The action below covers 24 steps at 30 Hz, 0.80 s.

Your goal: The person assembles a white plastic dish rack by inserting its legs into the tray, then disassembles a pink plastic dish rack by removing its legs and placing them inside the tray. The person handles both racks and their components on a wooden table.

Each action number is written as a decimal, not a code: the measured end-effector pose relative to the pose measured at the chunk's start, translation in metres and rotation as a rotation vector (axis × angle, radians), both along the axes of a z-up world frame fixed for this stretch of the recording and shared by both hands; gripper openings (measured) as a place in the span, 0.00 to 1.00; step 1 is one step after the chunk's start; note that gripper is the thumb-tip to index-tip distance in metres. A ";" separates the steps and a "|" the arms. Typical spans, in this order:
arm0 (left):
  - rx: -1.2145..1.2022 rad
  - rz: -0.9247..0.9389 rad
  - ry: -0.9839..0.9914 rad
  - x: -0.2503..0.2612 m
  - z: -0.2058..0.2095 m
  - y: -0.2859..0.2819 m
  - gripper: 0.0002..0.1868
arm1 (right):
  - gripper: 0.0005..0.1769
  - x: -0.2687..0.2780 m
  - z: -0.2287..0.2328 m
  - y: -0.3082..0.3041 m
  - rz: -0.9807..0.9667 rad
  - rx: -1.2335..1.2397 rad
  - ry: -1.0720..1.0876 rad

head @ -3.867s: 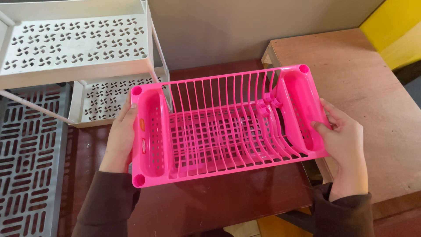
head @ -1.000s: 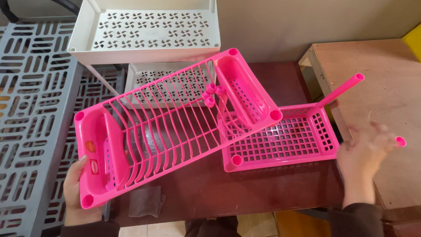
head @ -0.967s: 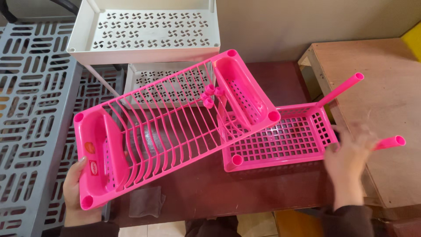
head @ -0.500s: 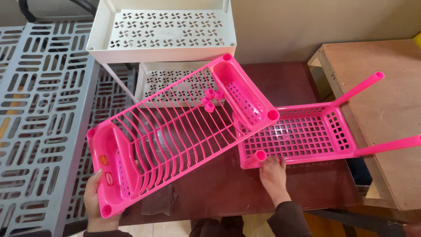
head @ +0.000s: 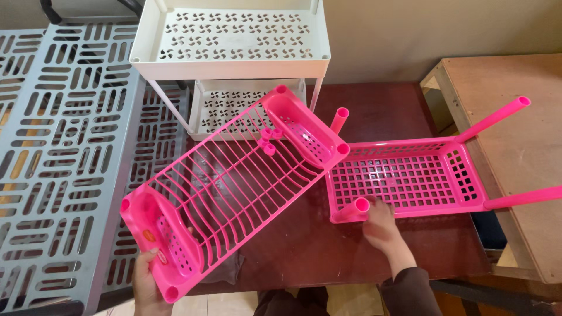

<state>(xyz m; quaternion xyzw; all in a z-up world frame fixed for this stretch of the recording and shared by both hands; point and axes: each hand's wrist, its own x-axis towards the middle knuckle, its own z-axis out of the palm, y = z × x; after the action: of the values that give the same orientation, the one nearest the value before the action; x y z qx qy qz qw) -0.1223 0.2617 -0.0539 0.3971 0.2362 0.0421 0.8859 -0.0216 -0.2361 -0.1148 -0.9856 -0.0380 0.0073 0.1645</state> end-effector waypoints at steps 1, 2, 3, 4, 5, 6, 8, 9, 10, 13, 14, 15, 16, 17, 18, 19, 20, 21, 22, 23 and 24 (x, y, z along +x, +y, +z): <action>0.038 0.011 0.005 -0.001 0.000 -0.003 0.37 | 0.34 0.002 0.020 -0.002 0.028 0.148 -0.097; 0.076 0.023 0.009 -0.001 0.000 -0.007 0.38 | 0.33 0.004 0.041 -0.002 0.054 0.295 -0.196; 0.076 0.022 0.015 -0.001 0.000 -0.010 0.39 | 0.32 0.004 0.063 0.002 0.003 0.345 -0.242; 0.076 0.022 0.021 -0.002 -0.001 -0.013 0.39 | 0.31 0.003 0.083 0.008 -0.048 0.394 -0.287; 0.075 0.021 0.027 -0.003 -0.002 -0.015 0.40 | 0.30 -0.002 0.103 0.017 -0.099 0.443 -0.332; 0.063 0.021 0.024 -0.004 -0.004 -0.018 0.41 | 0.28 -0.008 0.120 0.028 -0.114 0.419 -0.421; 0.038 0.021 0.019 -0.007 -0.012 -0.022 0.42 | 0.24 -0.019 0.147 0.053 -0.141 0.370 -0.598; 0.009 0.030 0.033 -0.009 -0.017 -0.024 0.41 | 0.22 -0.026 0.156 0.065 -0.096 0.366 -0.631; -0.020 0.040 0.047 -0.010 -0.022 -0.027 0.41 | 0.19 -0.034 0.162 0.077 -0.050 0.363 -0.664; -0.106 0.068 0.104 -0.015 -0.038 -0.032 0.40 | 0.19 -0.041 0.153 0.118 0.052 0.435 -0.498; -0.135 0.077 0.125 -0.017 -0.044 -0.036 0.40 | 0.25 -0.040 0.142 0.133 0.051 0.527 -0.326; -0.143 0.082 0.125 -0.018 -0.049 -0.039 0.40 | 0.33 -0.038 0.130 0.147 0.050 0.617 -0.151; -0.150 0.089 0.125 -0.020 -0.053 -0.043 0.40 | 0.40 -0.036 0.116 0.160 0.039 0.751 -0.062; -0.157 0.096 0.125 -0.021 -0.058 -0.048 0.41 | 0.49 -0.033 0.103 0.170 0.025 0.883 0.029; -0.180 0.101 0.130 -0.023 -0.062 -0.053 0.41 | 0.51 -0.029 0.089 0.179 -0.103 1.047 0.183; -0.202 0.106 0.134 -0.024 -0.067 -0.058 0.41 | 0.54 -0.025 0.076 0.186 -0.236 1.204 0.342; -0.225 0.111 0.138 -0.026 -0.072 -0.062 0.42 | 0.58 -0.023 0.065 0.191 -0.372 1.354 0.504; -0.207 0.112 0.131 -0.029 -0.077 -0.068 0.43 | 0.55 -0.023 0.056 0.194 -0.339 1.407 0.497; -0.189 0.113 0.125 -0.033 -0.083 -0.074 0.46 | 0.53 -0.023 0.048 0.196 -0.307 1.459 0.489; -0.171 0.114 0.119 -0.036 -0.089 -0.076 0.49 | 0.51 -0.022 0.042 0.197 -0.274 1.510 0.480; -0.183 0.088 0.091 -0.038 -0.095 -0.074 0.49 | 0.50 -0.020 0.038 0.198 -0.277 1.525 0.475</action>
<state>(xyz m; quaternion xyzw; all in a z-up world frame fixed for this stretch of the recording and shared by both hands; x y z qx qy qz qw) -0.1608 0.1873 -0.1487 0.3055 0.2962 0.0411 0.9040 -0.0415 -0.0383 -0.0766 -0.5702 0.1259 0.1682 0.7942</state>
